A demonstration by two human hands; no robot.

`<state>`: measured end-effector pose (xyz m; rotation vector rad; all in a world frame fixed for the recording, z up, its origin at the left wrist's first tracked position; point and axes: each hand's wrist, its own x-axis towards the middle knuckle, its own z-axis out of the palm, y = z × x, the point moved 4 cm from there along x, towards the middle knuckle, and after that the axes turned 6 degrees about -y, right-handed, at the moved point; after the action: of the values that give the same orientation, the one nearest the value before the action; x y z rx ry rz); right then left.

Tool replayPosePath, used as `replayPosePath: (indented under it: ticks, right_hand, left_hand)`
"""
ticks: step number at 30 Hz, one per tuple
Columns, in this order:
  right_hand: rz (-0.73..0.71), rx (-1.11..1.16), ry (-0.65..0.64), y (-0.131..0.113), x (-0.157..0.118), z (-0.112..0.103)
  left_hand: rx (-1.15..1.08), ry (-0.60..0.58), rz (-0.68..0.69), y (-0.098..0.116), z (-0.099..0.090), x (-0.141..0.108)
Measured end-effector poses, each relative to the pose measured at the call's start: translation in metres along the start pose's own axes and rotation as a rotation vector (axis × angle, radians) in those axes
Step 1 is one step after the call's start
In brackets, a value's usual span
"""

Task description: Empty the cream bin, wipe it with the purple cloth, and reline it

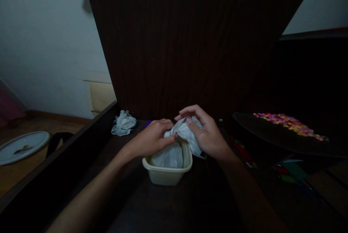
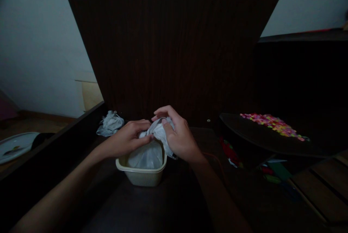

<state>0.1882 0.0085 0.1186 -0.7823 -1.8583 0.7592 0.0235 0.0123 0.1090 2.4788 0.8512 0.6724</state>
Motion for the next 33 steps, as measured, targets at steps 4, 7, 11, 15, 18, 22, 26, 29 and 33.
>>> replayPosePath:
  ticks: [4, 7, 11, 15, 18, 22, 26, 29, 33]
  right_hand:
    - [-0.036, -0.031, -0.129, -0.011, -0.001, 0.004]
    - [-0.019, -0.101, -0.096, -0.016, -0.002, 0.004]
    - [0.006, -0.299, -0.017, -0.016, -0.002, 0.002]
    - [0.020, -0.328, -0.002, -0.012, -0.002, 0.000]
    - [-0.001, -0.295, 0.016, -0.011, -0.002, -0.004]
    - [-0.087, -0.283, 0.036, -0.016, -0.002, -0.004]
    - [-0.133, -0.293, 0.092, -0.020, -0.001, -0.005]
    - [-0.138, -0.289, 0.134, -0.022, -0.001, -0.007]
    - [-0.128, -0.287, 0.157, -0.022, -0.003, -0.011]
  left_hand:
    - [-0.001, 0.048, -0.009, 0.000, 0.001, 0.000]
    - [0.006, 0.068, -0.023, 0.002, 0.001, -0.001]
    - [0.004, 0.060, -0.020, 0.005, 0.001, -0.001]
    - [0.014, -0.002, -0.002, 0.003, 0.002, -0.001]
    - [-0.012, -0.028, 0.003, 0.002, 0.002, -0.001]
    - [-0.030, -0.036, -0.011, 0.002, 0.001, -0.002]
    - [-0.005, -0.034, -0.032, 0.002, -0.002, -0.003]
    - [-0.059, 0.010, -0.035, 0.000, -0.003, -0.004]
    - [-0.187, 0.065, -0.081, -0.007, -0.003, -0.005]
